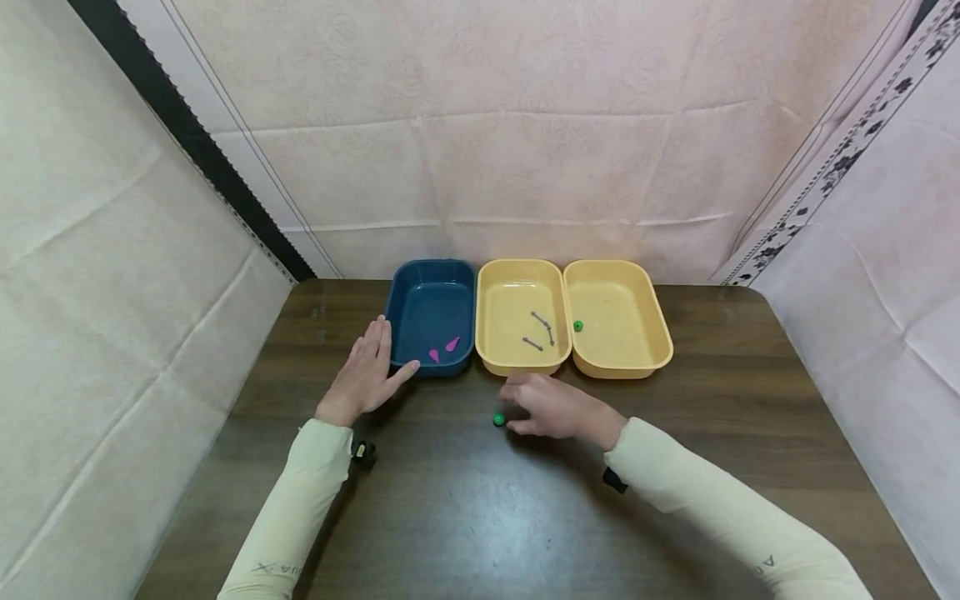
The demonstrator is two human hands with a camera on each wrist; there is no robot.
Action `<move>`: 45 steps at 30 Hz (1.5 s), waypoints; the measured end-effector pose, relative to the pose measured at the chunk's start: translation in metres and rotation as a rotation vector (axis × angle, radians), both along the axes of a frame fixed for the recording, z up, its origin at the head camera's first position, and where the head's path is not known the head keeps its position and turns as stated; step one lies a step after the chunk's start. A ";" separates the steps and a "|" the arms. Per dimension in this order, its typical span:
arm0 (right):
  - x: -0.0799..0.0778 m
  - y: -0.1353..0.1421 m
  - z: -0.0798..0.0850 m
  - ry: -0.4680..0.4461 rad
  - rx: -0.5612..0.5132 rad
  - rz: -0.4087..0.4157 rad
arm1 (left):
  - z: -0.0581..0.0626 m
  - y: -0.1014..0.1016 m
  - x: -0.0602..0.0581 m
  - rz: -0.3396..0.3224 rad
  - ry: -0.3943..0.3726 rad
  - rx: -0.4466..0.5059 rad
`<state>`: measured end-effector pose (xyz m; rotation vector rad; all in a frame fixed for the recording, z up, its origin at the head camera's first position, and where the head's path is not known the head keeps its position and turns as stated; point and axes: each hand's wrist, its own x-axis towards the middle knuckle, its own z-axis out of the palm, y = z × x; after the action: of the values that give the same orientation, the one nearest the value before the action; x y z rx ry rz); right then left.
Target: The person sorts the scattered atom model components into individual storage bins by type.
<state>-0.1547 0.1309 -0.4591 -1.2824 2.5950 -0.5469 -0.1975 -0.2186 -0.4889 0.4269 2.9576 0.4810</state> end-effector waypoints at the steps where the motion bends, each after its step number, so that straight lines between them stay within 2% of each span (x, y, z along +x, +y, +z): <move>1: 0.000 -0.001 -0.004 0.003 -0.007 0.001 | 0.000 0.000 0.000 -0.001 0.000 0.001; 10: -0.005 -0.008 -0.033 -0.004 -0.030 -0.049 | -0.001 0.000 0.000 0.002 0.006 -0.001; 15: -0.007 -0.011 -0.037 -0.009 -0.054 -0.039 | 0.000 -0.001 0.001 0.002 0.013 -0.002; 23: -0.007 -0.001 -0.011 -0.078 -0.116 -0.099 | 0.001 0.000 0.002 0.005 0.017 -0.007; 28: -0.008 0.014 0.004 -0.029 -0.140 -0.116 | 0.001 0.000 0.001 0.003 0.012 -0.007; 37: -0.015 0.055 0.034 0.140 -0.178 -0.134 | 0.001 -0.001 0.001 0.003 0.007 -0.011; 45: -0.023 0.104 0.055 0.215 -0.117 -0.216 | 0.001 -0.001 0.002 0.002 0.013 -0.014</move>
<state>-0.1772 0.2344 -0.4040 -1.1587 2.9425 -0.6374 -0.1960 -0.2198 -0.4875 0.4275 2.9718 0.4597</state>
